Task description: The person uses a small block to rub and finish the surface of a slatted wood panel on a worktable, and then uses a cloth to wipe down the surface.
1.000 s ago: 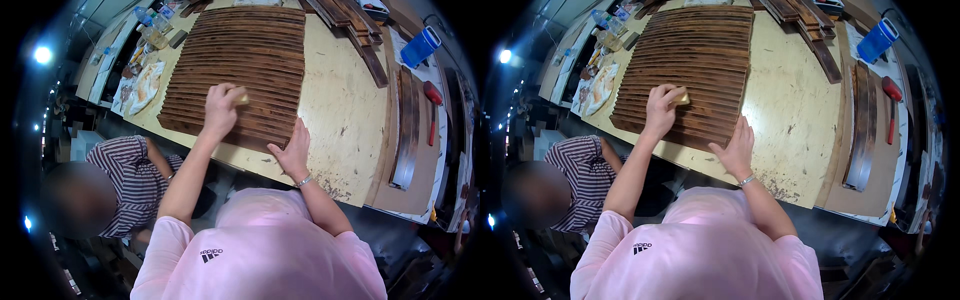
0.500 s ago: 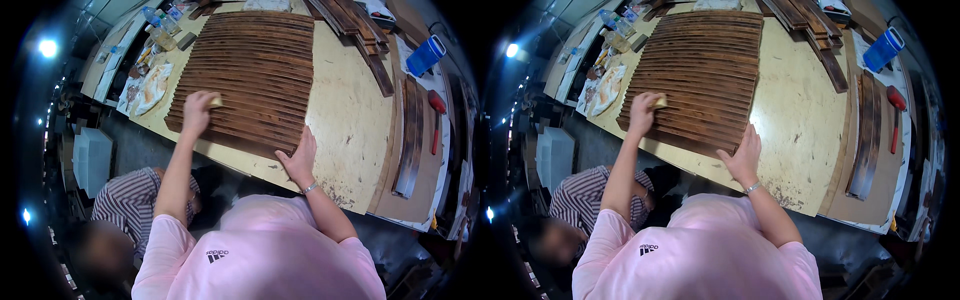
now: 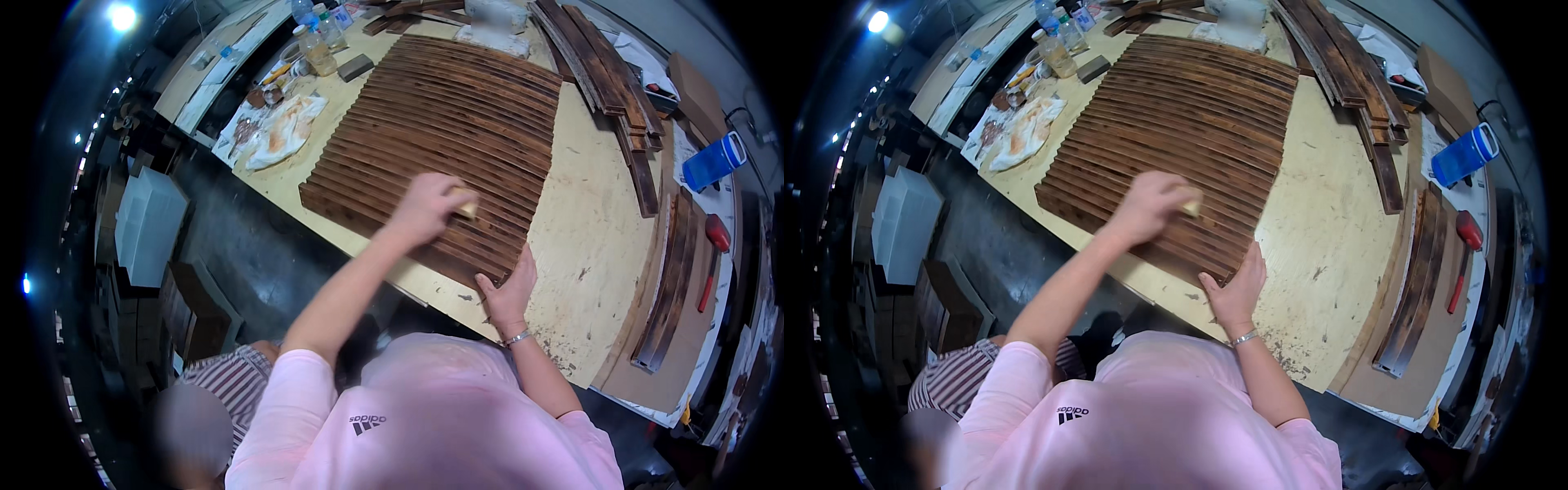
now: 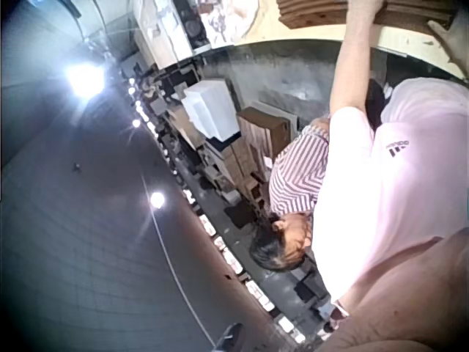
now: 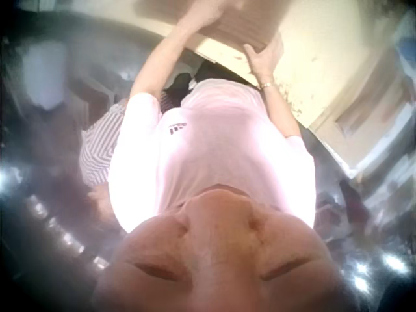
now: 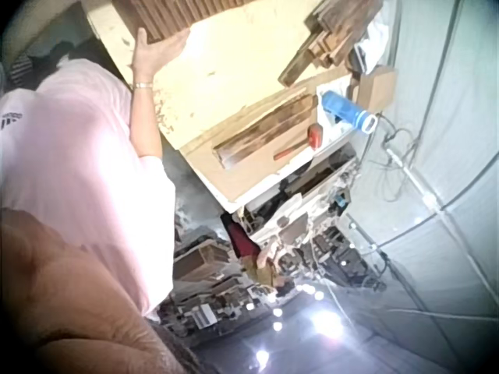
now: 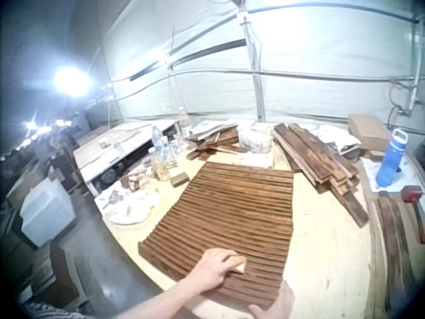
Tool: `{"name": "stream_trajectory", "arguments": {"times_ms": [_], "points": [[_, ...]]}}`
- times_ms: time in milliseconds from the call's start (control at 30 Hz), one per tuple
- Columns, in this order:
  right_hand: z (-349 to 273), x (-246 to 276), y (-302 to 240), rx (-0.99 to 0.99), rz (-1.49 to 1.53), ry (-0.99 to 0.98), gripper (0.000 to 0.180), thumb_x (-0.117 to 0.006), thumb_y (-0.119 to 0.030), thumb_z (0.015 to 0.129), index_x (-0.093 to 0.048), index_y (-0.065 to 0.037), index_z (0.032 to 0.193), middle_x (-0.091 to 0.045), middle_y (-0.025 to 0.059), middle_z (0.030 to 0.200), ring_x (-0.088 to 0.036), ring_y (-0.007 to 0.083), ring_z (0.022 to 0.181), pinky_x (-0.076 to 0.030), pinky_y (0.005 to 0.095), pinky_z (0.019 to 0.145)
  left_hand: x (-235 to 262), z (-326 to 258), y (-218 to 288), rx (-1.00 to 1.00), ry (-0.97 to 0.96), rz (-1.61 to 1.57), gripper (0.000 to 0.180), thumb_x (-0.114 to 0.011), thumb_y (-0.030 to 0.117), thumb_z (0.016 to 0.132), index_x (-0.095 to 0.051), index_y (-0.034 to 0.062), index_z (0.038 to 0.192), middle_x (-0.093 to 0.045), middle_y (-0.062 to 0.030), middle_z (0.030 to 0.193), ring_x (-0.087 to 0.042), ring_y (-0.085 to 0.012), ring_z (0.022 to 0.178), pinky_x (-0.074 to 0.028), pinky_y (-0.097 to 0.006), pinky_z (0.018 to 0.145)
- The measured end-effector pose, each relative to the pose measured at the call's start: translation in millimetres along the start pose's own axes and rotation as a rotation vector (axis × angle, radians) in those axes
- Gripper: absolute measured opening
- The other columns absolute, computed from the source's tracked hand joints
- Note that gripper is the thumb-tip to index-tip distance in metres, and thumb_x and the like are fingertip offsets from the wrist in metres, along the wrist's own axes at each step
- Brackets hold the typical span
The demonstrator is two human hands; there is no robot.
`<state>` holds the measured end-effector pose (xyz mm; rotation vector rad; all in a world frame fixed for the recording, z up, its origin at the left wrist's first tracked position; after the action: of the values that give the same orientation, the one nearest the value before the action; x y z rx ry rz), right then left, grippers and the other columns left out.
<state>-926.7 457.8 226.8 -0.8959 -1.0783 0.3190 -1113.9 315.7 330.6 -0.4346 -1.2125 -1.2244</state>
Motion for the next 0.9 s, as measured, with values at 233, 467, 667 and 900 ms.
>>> {"name": "stream_trajectory", "arguments": {"times_ms": [233,467,667,900], "points": [[19.3,21.5,-10.9,-0.089,0.110,-0.069,0.110,-0.089,-0.037,0.067,-0.033,0.009,0.149,-0.045,0.0312,0.147,-0.042,0.0462,0.136,-0.031,0.0513,0.118,81.0,-52.6,-144.7,0.266,0.099,0.225,0.059,-0.051,-0.016,0.072,-0.071,0.0101,0.121,-0.068,-0.0163,0.121,-0.061,-0.0384,0.114,-0.049,-0.045,0.100],[7.3,5.9,7.3,-0.109,0.004,-0.043,0.113,-0.082,-0.047,0.077,-0.022,0.009,0.155,-0.032,0.0291,0.158,-0.032,0.0417,0.146,-0.025,0.0471,0.124,89.8,-36.4,-148.6,0.512,-0.002,0.211,0.043,-0.064,0.007,0.088,-0.065,0.0025,0.130,-0.065,-0.0189,0.129,-0.060,-0.0339,0.120,-0.047,-0.042,0.104],[4.1,17.4,-2.9,-0.124,0.004,-0.025,0.114,-0.083,-0.046,0.076,-0.023,0.007,0.157,-0.031,0.0254,0.159,-0.032,0.0392,0.146,-0.025,0.0456,0.124,42.1,9.0,-76.5,0.348,-0.018,-0.317,0.038,-0.076,0.017,0.095,-0.068,-0.0010,0.127,-0.066,-0.0180,0.128,-0.062,-0.0291,0.115,-0.050,-0.040,0.102],[-8.1,14.9,-8.2,-0.212,-0.113,0.062,0.103,-0.074,-0.056,0.082,-0.032,0.002,0.155,-0.040,0.0213,0.156,-0.035,0.0352,0.147,-0.020,0.0477,0.126,22.8,31.3,-83.5,0.022,-0.176,-0.553,0.032,-0.076,0.009,0.093,-0.069,-0.0042,0.122,-0.067,-0.0155,0.121,-0.063,-0.0260,0.106,-0.053,-0.037,0.094]]}}
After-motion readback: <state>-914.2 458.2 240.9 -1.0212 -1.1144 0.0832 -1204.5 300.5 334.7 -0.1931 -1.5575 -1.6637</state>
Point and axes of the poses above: each hand's wrist, its own z-axis towards the middle knuckle, its own x-axis out of the back of the hand, y = z × x, the point moved 3 cm from there along z, towards the middle knuckle
